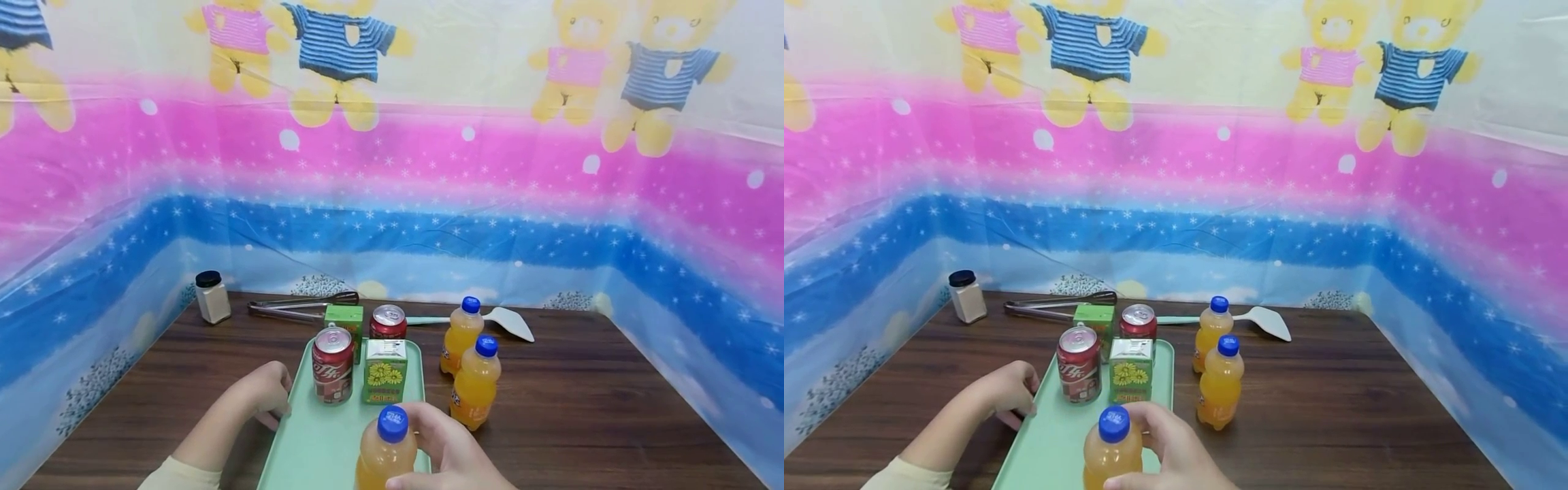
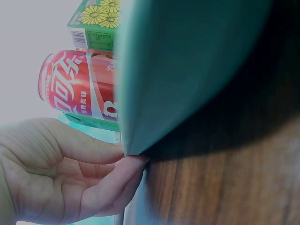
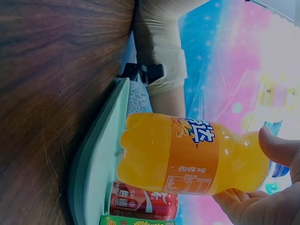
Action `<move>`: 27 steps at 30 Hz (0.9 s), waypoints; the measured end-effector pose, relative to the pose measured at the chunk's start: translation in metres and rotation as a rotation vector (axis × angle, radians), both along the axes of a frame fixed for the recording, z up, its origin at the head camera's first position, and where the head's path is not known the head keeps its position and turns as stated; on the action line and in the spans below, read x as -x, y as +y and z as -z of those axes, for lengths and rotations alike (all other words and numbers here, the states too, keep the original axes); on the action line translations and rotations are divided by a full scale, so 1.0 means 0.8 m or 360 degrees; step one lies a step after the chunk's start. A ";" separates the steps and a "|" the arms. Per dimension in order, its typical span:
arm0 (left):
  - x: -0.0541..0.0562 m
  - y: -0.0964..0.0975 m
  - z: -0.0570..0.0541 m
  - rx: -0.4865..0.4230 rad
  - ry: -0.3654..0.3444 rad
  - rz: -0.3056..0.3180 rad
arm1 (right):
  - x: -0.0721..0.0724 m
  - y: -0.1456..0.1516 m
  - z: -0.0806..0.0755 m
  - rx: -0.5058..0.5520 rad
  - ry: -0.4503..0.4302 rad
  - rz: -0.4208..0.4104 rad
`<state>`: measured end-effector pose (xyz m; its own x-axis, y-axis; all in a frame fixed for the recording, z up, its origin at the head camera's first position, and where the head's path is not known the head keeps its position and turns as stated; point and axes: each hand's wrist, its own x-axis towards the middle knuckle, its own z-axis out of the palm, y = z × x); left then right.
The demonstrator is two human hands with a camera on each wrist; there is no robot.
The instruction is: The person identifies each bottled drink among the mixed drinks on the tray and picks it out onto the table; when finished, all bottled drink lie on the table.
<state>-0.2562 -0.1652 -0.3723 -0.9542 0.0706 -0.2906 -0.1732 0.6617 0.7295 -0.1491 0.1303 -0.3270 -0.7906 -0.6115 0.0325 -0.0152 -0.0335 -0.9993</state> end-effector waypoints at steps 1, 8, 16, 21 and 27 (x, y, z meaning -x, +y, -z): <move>0.000 0.000 0.000 -0.0003 0.0000 -0.0001 | -0.002 0.001 0.000 0.0013 -0.0016 0.0000; -0.001 0.000 -0.001 0.0041 0.0010 0.0017 | -0.008 0.010 0.001 -0.0026 -0.0004 0.0031; 0.000 0.000 -0.001 0.0067 0.0032 0.0023 | -0.013 0.023 0.000 -0.0114 0.0020 0.0130; 0.001 -0.001 0.000 0.0058 0.0027 0.0026 | -0.015 0.033 0.002 -0.0124 0.0007 0.0171; 0.002 -0.001 0.000 0.0053 0.0011 0.0023 | -0.013 0.048 0.006 -0.0144 0.0029 0.0225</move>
<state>-0.2575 -0.1659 -0.3723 -0.9552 0.0746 -0.2864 -0.1586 0.6879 0.7083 -0.1390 0.1689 -0.3322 -0.8688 -0.4951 -0.0027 -0.0312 0.0603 -0.9977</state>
